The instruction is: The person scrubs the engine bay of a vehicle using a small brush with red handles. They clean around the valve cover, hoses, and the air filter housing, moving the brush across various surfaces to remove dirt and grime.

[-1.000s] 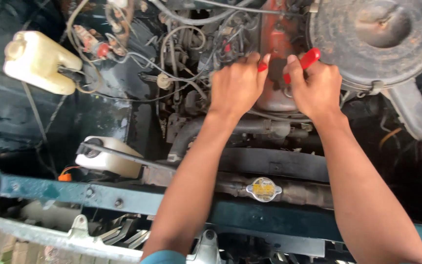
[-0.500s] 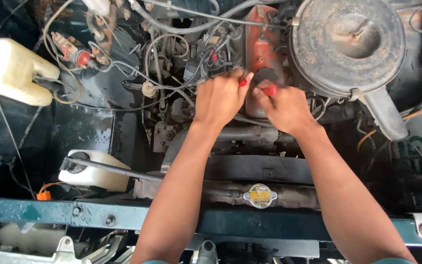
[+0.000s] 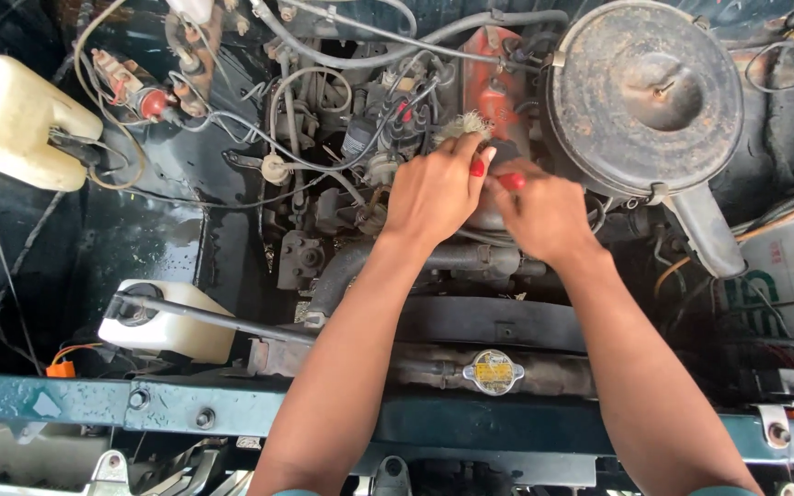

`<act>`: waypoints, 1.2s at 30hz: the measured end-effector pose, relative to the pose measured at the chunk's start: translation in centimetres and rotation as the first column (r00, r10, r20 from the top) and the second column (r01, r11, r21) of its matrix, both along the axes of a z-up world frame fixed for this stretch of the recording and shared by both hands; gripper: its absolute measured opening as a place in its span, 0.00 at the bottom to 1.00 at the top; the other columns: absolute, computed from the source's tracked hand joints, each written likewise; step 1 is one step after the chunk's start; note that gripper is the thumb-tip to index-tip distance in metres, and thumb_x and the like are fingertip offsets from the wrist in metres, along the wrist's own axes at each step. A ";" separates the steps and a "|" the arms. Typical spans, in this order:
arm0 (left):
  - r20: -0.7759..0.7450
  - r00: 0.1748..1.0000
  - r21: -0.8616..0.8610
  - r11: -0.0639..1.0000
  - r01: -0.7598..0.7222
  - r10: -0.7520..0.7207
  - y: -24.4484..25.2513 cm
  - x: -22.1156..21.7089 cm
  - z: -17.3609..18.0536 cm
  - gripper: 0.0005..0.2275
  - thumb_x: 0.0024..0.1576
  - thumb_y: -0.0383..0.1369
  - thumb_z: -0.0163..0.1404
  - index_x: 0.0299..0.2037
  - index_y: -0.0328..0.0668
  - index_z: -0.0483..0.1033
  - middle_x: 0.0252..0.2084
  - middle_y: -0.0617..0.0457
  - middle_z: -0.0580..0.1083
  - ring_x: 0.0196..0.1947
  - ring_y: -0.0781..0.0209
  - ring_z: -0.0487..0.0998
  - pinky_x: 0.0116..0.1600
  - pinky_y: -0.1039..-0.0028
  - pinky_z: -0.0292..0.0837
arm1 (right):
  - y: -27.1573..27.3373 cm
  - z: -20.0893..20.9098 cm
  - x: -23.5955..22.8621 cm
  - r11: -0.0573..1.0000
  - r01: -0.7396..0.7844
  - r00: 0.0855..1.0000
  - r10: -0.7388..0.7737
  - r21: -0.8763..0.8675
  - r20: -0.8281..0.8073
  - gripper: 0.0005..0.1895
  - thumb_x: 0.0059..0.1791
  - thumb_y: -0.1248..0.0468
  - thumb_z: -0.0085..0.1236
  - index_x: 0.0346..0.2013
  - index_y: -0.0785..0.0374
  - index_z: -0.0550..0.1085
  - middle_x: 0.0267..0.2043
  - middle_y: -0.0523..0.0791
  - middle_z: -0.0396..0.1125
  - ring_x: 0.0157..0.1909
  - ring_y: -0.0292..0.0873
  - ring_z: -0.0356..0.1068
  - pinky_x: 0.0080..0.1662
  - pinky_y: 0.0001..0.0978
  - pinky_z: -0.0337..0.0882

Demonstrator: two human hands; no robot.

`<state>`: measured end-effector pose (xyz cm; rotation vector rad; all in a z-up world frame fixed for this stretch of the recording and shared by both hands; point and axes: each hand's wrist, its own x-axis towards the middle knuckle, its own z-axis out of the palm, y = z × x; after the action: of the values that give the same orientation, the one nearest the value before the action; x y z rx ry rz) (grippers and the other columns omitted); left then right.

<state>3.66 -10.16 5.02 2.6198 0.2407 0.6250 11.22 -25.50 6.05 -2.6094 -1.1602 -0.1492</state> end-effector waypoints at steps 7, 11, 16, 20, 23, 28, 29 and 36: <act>-0.005 1.000 -0.025 0.999 0.028 -0.029 0.6 -0.3 0.3 0.19 0.67 0.44 0.35 0.57 0.44 0.73 0.45 0.42 0.79 0.31 0.32 0.83 0.39 0.43 0.80 | -2.7 2.3 2.0 0.953 0.301 0.850 -0.280 -0.024 -0.446 0.17 0.54 0.43 0.47 0.34 0.41 0.82 0.22 0.44 0.74 0.42 0.55 0.77 0.54 0.53 0.71; 0.012 0.995 -0.035 0.995 0.096 -0.096 0.0 -0.1 0.6 0.19 0.68 0.45 0.34 0.55 0.46 0.76 0.44 0.43 0.80 0.30 0.33 0.83 0.38 0.46 0.80 | -3.5 3.1 2.3 0.981 0.165 0.980 -0.174 -0.097 -0.093 0.17 0.52 0.50 0.50 0.41 0.54 0.83 0.34 0.55 0.76 0.41 0.67 0.75 0.48 0.63 0.72; 0.008 0.995 -0.031 0.995 0.096 -0.096 0.0 0.0 0.2 0.19 0.67 0.45 0.36 0.55 0.47 0.76 0.44 0.43 0.80 0.31 0.33 0.83 0.39 0.46 0.80 | -3.4 0.0 0.8 0.978 -0.004 0.998 0.016 0.209 -0.058 0.10 0.50 0.55 0.58 0.41 0.51 0.83 0.38 0.51 0.77 0.40 0.64 0.75 0.44 0.57 0.74; -0.012 0.996 -0.011 0.996 0.085 -0.086 0.2 -0.3 -0.1 0.19 0.67 0.46 0.35 0.55 0.48 0.76 0.43 0.43 0.80 0.30 0.33 0.83 0.39 0.45 0.80 | -3.8 0.1 0.0 0.964 0.020 0.937 0.075 0.267 -0.342 0.07 0.50 0.57 0.55 0.35 0.49 0.81 0.27 0.44 0.73 0.35 0.55 0.74 0.43 0.50 0.74; -0.004 0.997 -0.002 0.997 0.081 -0.081 0.4 -0.2 0.1 0.18 0.67 0.46 0.36 0.55 0.50 0.76 0.42 0.43 0.80 0.30 0.33 0.82 0.38 0.44 0.79 | -3.6 0.9 0.6 0.934 -0.123 0.929 0.227 0.335 -0.292 0.06 0.53 0.60 0.55 0.41 0.49 0.80 0.28 0.44 0.73 0.36 0.54 0.75 0.41 0.46 0.74; -0.025 0.996 0.004 0.996 0.087 -0.087 0.2 0.0 -0.3 0.18 0.67 0.46 0.37 0.55 0.52 0.76 0.41 0.45 0.80 0.30 0.34 0.83 0.37 0.46 0.80 | -4.5 2.7 0.2 0.967 -0.248 0.875 0.250 0.059 -0.414 0.13 0.56 0.61 0.51 0.54 0.55 0.76 0.48 0.53 0.76 0.48 0.65 0.74 0.48 0.65 0.73; -0.019 0.997 -0.001 0.997 0.077 -0.077 0.2 0.0 -0.5 0.17 0.67 0.46 0.37 0.55 0.52 0.76 0.41 0.46 0.80 0.29 0.36 0.83 0.37 0.48 0.80 | -4.7 3.2 0.2 0.971 -0.238 0.893 0.210 -0.023 -0.399 0.12 0.55 0.59 0.51 0.52 0.52 0.77 0.48 0.50 0.76 0.49 0.62 0.75 0.49 0.63 0.73; -0.050 0.997 -0.016 0.998 0.056 -0.057 0.6 0.2 -0.8 0.15 0.66 0.43 0.41 0.52 0.49 0.78 0.39 0.45 0.80 0.30 0.37 0.83 0.37 0.49 0.80 | -5.2 1.8 -0.7 0.948 -0.175 0.981 0.191 -0.267 0.036 0.08 0.55 0.54 0.50 0.43 0.46 0.76 0.46 0.38 0.71 0.37 0.52 0.78 0.44 0.46 0.77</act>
<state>3.81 -9.53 4.18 2.6210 0.1851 0.5364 10.55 -30.74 7.86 -2.7163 -1.5317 -0.0393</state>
